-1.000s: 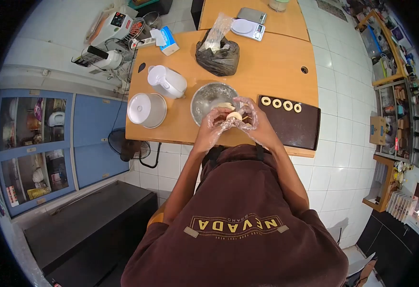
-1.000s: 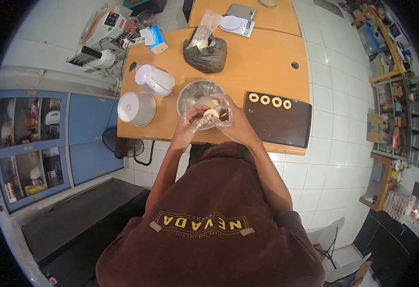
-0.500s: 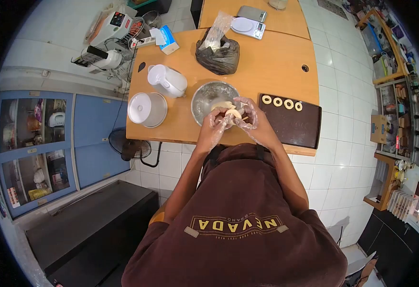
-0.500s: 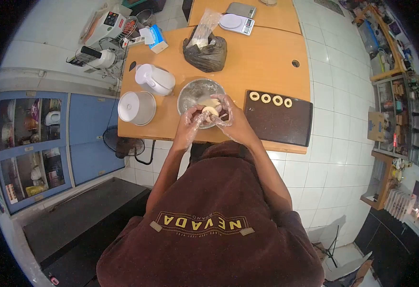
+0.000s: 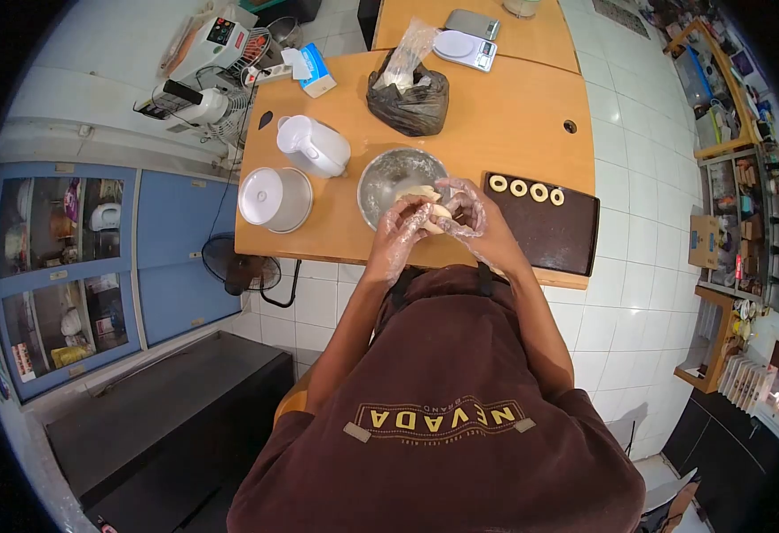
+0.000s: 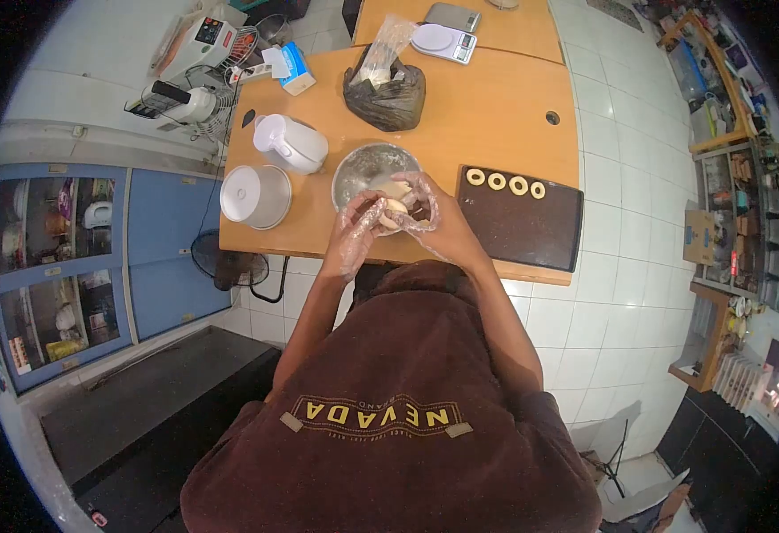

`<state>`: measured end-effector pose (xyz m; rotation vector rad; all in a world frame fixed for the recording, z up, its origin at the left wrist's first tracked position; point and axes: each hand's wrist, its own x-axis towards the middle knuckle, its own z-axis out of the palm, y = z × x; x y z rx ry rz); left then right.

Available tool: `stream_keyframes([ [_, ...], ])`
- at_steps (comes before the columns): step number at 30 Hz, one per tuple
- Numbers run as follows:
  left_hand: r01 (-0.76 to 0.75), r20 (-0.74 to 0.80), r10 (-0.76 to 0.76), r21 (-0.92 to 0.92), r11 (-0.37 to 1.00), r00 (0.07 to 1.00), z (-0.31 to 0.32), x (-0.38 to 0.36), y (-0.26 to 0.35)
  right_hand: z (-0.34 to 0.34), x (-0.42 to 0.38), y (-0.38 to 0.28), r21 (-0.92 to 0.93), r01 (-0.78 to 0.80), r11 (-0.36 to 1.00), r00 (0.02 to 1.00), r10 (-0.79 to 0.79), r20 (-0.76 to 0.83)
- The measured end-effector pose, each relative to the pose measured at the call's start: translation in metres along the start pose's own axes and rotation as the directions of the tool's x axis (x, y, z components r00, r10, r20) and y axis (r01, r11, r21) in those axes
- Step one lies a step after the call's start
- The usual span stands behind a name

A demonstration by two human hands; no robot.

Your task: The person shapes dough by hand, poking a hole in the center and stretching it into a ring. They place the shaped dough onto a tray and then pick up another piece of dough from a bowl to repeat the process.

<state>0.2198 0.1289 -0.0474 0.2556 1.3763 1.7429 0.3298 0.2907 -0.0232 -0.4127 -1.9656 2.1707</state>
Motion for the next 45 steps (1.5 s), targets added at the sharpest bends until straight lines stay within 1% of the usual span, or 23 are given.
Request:
stream_keyframes([
  [2,-0.046,-0.019,0.046,-0.033,0.998,0.999,-0.005,0.003,-0.01,0.001,-0.001,0.0,-0.018,-0.024,1.0,0.999,0.025,0.033],
  [5,-0.058,-0.044,0.053,-0.104,0.993,0.998,0.0,-0.002,-0.005,0.001,0.0,0.003,0.001,-0.015,1.0,0.999,0.015,-0.035],
  [8,-0.059,-0.029,0.057,-0.098,0.993,0.998,-0.006,-0.004,-0.008,0.0,0.004,0.017,-0.008,0.036,0.999,0.995,-0.037,-0.09],
  [11,-0.025,-0.042,0.02,-0.117,0.993,0.999,-0.004,-0.003,-0.006,0.005,0.004,0.022,0.074,0.023,0.997,0.993,-0.014,-0.12],
  [14,-0.054,-0.046,0.05,-0.083,0.995,0.998,0.004,-0.002,0.003,0.002,0.005,0.022,0.0,0.007,1.0,0.997,-0.007,-0.082],
  [17,-0.085,-0.05,0.079,-0.114,0.99,0.996,0.002,-0.001,0.002,-0.001,0.006,0.013,-0.023,0.026,0.999,0.999,-0.027,-0.044],
  [20,-0.087,-0.079,0.076,-0.151,0.985,0.994,0.004,-0.002,0.002,0.001,0.003,0.006,0.054,-0.005,0.999,0.999,0.007,-0.035],
  [23,-0.088,-0.092,0.069,-0.215,0.973,0.993,0.004,-0.002,-0.001,0.004,0.004,0.003,0.029,-0.033,0.999,0.999,0.033,-0.022],
  [26,-0.071,-0.064,0.059,-0.207,0.976,0.996,-0.003,0.0,-0.007,0.003,0.007,0.01,0.079,0.017,0.997,0.999,-0.014,-0.042],
  [29,-0.031,-0.03,0.025,-0.233,0.972,0.999,-0.004,0.001,-0.012,0.003,0.009,0.008,0.113,0.029,0.993,0.995,-0.018,-0.096],
  [32,0.008,-0.075,-0.026,-0.229,0.973,0.997,0.007,-0.002,-0.004,0.004,0.009,0.01,0.056,0.022,0.998,0.996,-0.017,-0.086],
  [35,-0.098,-0.095,0.083,-0.168,0.981,0.992,0.003,0.003,-0.012,0.002,0.008,0.008,0.075,-0.007,0.997,1.0,0.009,-0.019],
  [38,-0.142,-0.084,0.129,-0.175,0.974,0.988,-0.001,0.006,-0.013,0.001,0.009,0.009,0.066,-0.04,0.997,0.997,0.036,0.064],
  [41,-0.121,-0.104,0.098,-0.243,0.962,0.99,0.006,0.003,-0.007,0.001,0.011,0.017,0.07,0.03,0.997,1.0,-0.03,0.009],
  [44,-0.051,-0.07,0.035,-0.237,0.97,0.997,0.004,0.002,-0.008,-0.001,0.012,0.008,0.059,-0.001,0.998,0.998,0.004,-0.058],
  [45,-0.047,-0.061,0.035,-0.204,0.978,0.997,0.003,0.002,-0.008,-0.001,0.012,0.009,0.04,0.007,0.999,0.998,-0.005,-0.06],
])
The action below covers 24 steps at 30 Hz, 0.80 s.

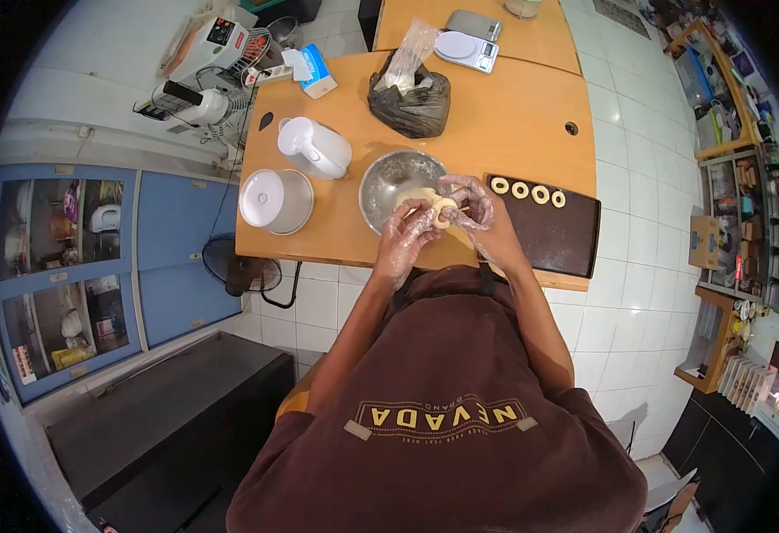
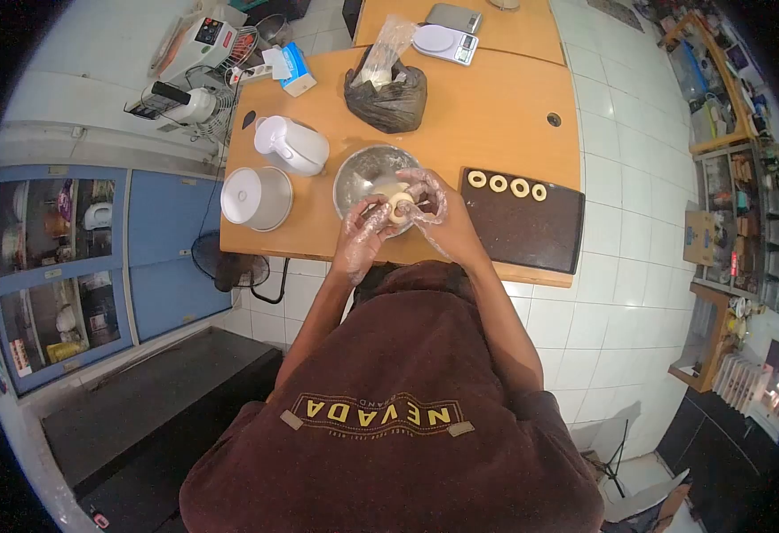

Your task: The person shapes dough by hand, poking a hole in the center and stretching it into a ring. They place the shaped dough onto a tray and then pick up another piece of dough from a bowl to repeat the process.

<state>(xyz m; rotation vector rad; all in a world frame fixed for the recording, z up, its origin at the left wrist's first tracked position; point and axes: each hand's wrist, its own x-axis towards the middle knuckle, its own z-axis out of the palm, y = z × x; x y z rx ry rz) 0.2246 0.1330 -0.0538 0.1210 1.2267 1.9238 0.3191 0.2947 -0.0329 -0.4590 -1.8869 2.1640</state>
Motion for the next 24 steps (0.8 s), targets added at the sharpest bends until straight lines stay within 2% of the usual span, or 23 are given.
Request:
stream_keyframes([
  [2,0.003,0.016,-0.004,0.069,0.998,1.0,0.0,0.002,-0.001,0.0,-0.001,0.002,-0.037,0.018,0.999,1.0,-0.018,-0.001],
  [5,-0.066,0.13,0.038,0.218,0.974,0.991,-0.013,0.012,-0.005,0.0,-0.002,0.002,-0.075,0.0,0.997,1.0,0.003,0.031],
  [8,-0.146,0.114,0.114,0.336,0.93,0.987,-0.008,0.009,0.005,-0.002,-0.002,0.008,-0.067,0.014,0.998,0.999,-0.011,0.044],
  [11,-0.149,0.07,0.132,0.355,0.923,0.989,-0.007,0.011,0.004,-0.004,-0.003,0.014,-0.027,-0.021,0.999,0.996,0.023,0.081],
  [14,-0.118,0.026,0.116,0.318,0.941,0.993,-0.009,0.008,-0.003,-0.005,-0.002,0.01,-0.121,-0.003,0.993,0.997,0.012,0.078],
  [17,-0.02,0.073,-0.004,0.319,0.947,0.997,-0.023,0.007,-0.012,-0.003,-0.002,0.009,-0.152,0.041,0.988,0.998,-0.046,-0.032],
  [23,-0.086,0.084,0.069,0.219,0.972,0.994,-0.01,0.002,0.001,-0.001,-0.004,0.003,-0.118,0.05,0.992,0.999,-0.049,0.01],
  [24,-0.085,0.106,0.06,0.247,0.965,0.993,-0.008,0.002,0.006,-0.002,-0.005,0.003,-0.12,0.045,0.992,0.999,-0.042,0.026],
])
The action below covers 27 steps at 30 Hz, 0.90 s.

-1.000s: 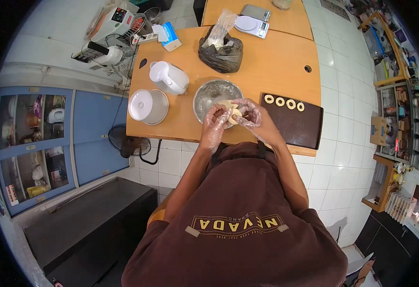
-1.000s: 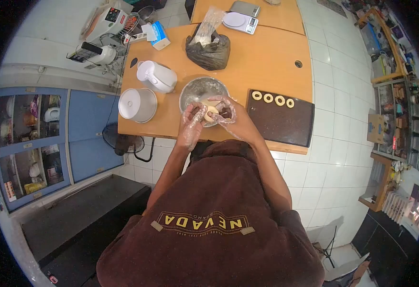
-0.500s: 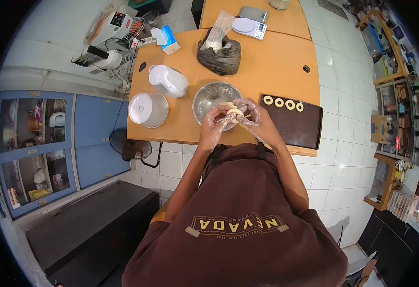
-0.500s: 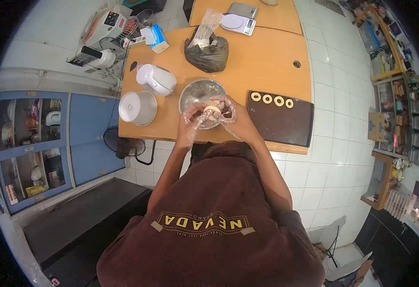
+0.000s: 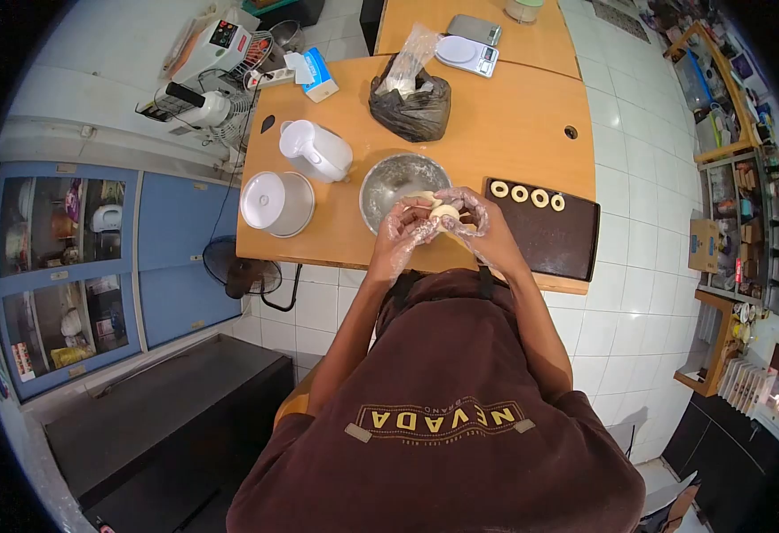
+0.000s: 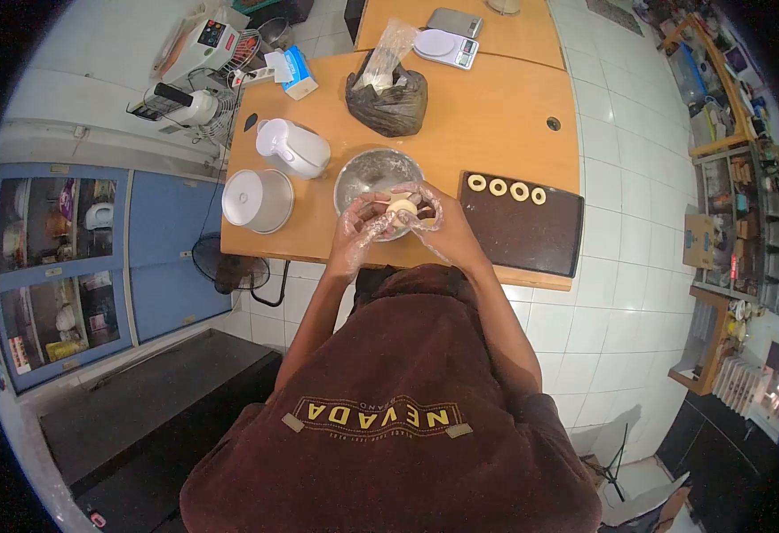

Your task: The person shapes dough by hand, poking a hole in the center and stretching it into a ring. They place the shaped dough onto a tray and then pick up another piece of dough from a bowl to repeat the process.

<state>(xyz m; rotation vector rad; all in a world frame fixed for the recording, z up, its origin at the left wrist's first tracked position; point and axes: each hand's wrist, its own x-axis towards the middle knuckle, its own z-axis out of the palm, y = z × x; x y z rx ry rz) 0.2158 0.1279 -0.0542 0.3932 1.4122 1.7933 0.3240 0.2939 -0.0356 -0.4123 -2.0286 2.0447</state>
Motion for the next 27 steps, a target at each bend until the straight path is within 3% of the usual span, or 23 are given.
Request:
stream_keyframes([
  [8,0.005,0.091,-0.027,0.239,0.971,0.996,-0.015,0.0,0.0,0.0,-0.001,0.009,0.065,0.021,0.998,0.999,-0.019,-0.043],
  [11,-0.087,0.104,0.07,0.171,0.981,0.992,-0.018,0.0,-0.015,0.006,-0.002,0.012,0.078,0.006,0.997,0.999,-0.002,-0.052],
  [14,0.017,0.099,-0.041,0.234,0.972,0.994,-0.012,-0.001,-0.002,0.01,-0.003,0.006,0.069,0.0,0.998,1.0,0.002,-0.031],
  [17,0.032,0.067,-0.046,0.199,0.98,0.997,-0.015,0.0,-0.004,0.01,-0.003,0.007,0.059,-0.037,0.998,0.999,0.038,-0.002],
  [20,0.103,0.024,-0.102,-0.037,0.994,0.995,-0.013,0.001,-0.007,0.007,-0.002,0.005,0.08,-0.087,0.993,0.994,0.081,0.074],
  [23,0.164,0.017,-0.164,-0.196,0.967,0.986,-0.019,0.001,-0.021,0.006,0.0,0.004,0.038,-0.039,0.999,0.999,0.037,0.039],
  [27,0.142,-0.035,-0.149,-0.155,0.978,0.988,-0.008,-0.003,-0.009,0.005,0.0,-0.001,0.037,-0.035,0.999,0.999,0.034,0.023],
])
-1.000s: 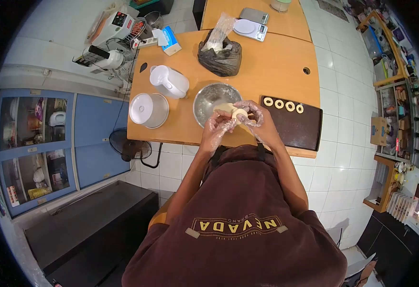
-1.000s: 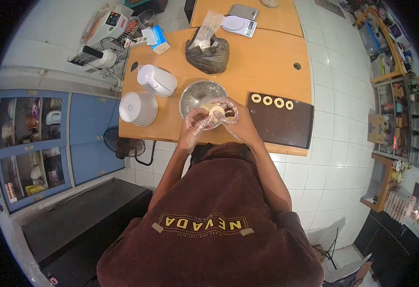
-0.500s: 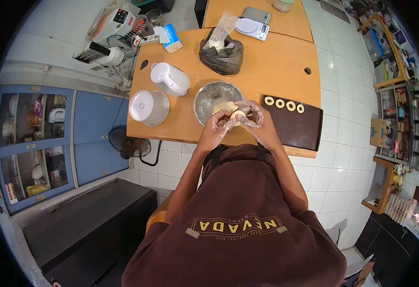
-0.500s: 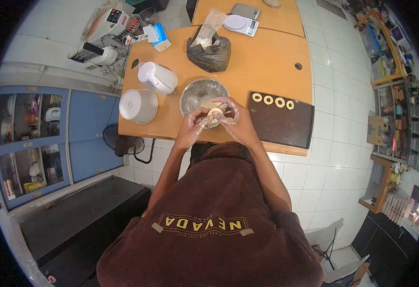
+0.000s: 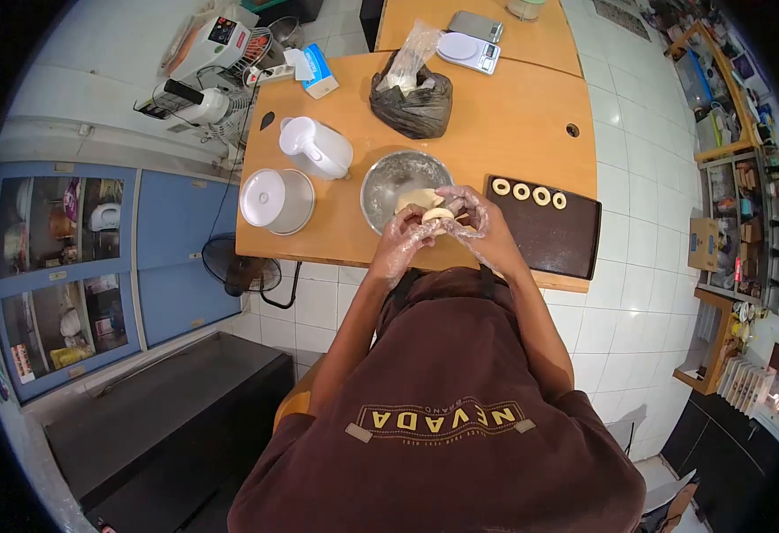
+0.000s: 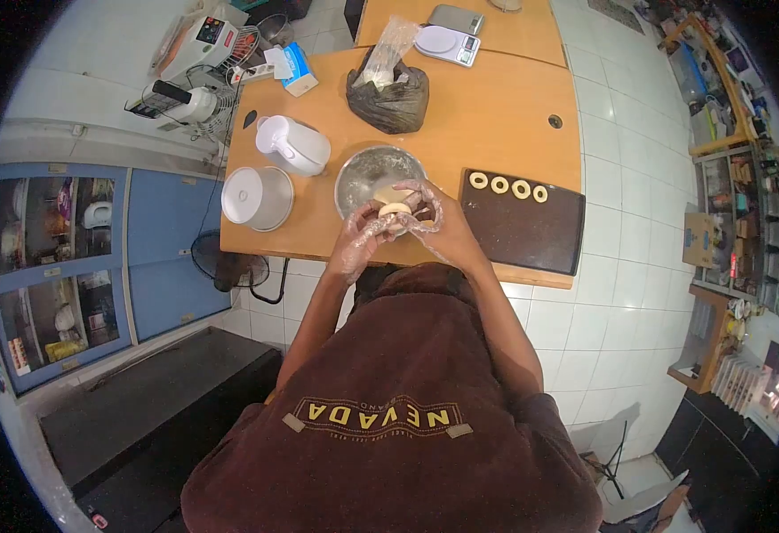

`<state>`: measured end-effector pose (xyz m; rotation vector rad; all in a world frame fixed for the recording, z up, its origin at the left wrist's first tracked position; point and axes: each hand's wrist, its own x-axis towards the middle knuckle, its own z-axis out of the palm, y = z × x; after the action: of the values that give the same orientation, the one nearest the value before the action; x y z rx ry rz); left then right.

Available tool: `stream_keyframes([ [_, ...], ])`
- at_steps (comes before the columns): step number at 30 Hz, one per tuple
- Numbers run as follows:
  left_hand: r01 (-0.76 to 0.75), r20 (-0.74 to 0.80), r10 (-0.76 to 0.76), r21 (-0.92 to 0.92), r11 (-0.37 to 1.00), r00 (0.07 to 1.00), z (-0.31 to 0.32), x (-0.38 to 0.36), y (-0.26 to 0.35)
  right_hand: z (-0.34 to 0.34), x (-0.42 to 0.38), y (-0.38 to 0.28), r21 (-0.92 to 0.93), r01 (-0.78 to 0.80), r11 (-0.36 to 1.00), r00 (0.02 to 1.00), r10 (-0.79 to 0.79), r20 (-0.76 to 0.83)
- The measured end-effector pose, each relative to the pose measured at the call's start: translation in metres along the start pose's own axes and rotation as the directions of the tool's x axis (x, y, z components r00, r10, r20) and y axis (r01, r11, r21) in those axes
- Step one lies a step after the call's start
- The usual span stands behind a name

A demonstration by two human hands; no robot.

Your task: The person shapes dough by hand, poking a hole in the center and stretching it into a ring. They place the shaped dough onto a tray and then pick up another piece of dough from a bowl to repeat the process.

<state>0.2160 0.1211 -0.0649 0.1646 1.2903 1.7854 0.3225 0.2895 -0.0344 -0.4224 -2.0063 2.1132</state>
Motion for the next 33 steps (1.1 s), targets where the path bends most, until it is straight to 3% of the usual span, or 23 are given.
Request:
stream_keyframes([
  [8,-0.094,0.083,0.077,0.231,0.968,0.994,-0.003,0.005,0.009,0.002,0.003,0.007,0.04,0.029,0.999,0.999,-0.028,-0.032],
  [14,-0.12,-0.001,0.12,0.016,0.993,0.993,0.001,0.008,0.004,0.001,0.004,0.002,0.052,0.002,0.999,0.999,-0.004,0.051],
  [17,-0.116,0.023,0.115,0.023,0.993,0.993,-0.001,0.01,0.0,0.0,0.008,0.006,-0.016,0.05,0.999,0.998,-0.05,-0.032],
  [20,-0.109,0.051,0.102,0.174,0.979,0.993,0.01,0.003,0.011,0.001,0.008,0.007,-0.011,0.077,0.997,0.993,-0.078,-0.084],
  [29,-0.238,0.029,0.237,0.185,0.954,0.971,0.008,0.011,0.01,-0.003,0.005,0.006,-0.099,0.067,0.993,0.998,-0.065,0.024],
  [33,-0.183,0.003,0.186,0.205,0.962,0.983,0.017,0.007,0.013,0.003,0.004,0.004,-0.065,0.053,0.997,0.996,-0.057,-0.065],
])
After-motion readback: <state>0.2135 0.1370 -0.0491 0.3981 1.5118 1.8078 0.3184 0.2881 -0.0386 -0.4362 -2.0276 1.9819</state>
